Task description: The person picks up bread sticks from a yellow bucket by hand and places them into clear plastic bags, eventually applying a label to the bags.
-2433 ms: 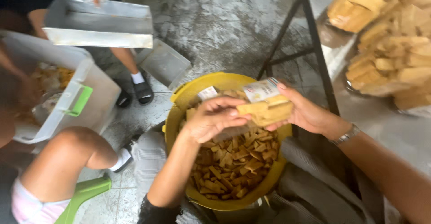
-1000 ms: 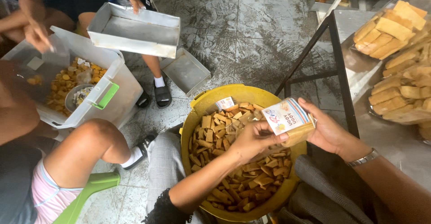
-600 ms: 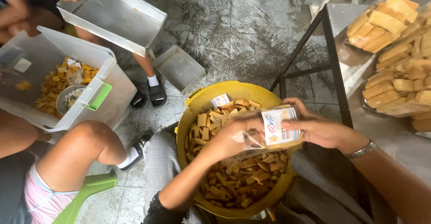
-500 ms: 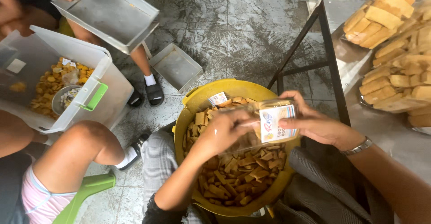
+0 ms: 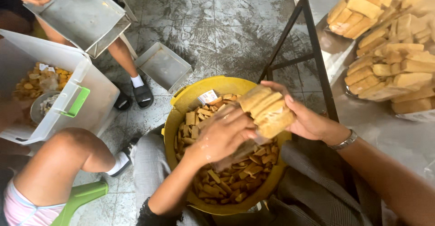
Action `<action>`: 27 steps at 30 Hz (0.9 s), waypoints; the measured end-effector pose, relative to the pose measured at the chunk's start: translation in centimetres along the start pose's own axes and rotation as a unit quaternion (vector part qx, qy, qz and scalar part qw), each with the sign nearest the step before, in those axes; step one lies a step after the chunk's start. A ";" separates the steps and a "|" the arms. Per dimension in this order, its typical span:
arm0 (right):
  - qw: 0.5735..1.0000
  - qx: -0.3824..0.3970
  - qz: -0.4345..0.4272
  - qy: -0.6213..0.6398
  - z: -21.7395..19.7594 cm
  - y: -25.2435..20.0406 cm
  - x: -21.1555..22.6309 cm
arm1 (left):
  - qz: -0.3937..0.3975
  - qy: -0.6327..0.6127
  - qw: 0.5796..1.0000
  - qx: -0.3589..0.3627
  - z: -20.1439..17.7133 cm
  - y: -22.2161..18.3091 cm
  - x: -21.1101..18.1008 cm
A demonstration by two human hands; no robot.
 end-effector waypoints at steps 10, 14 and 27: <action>0.974 -0.008 -0.053 -0.220 0.4 0.1 0.3 | 0.008 -0.042 0.999 -0.024 -2.1 -0.6 1.2; 0.940 -0.020 -0.122 -0.319 1.0 -0.2 1.7 | -0.241 -0.314 0.918 0.006 -1.1 -2.0 6.1; 0.964 -0.054 -0.094 -0.242 0.3 -0.2 1.6 | -0.170 -0.217 0.958 0.076 -3.3 -2.6 6.2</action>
Point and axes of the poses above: each hand's wrist, its own y-axis towards the middle knuckle, its own z-axis out of the palm, x = y × z, the point moved 5 cm from there along y, towards the middle knuckle, and after that the axes turned 13 degrees about -y, right-handed, at the moved point
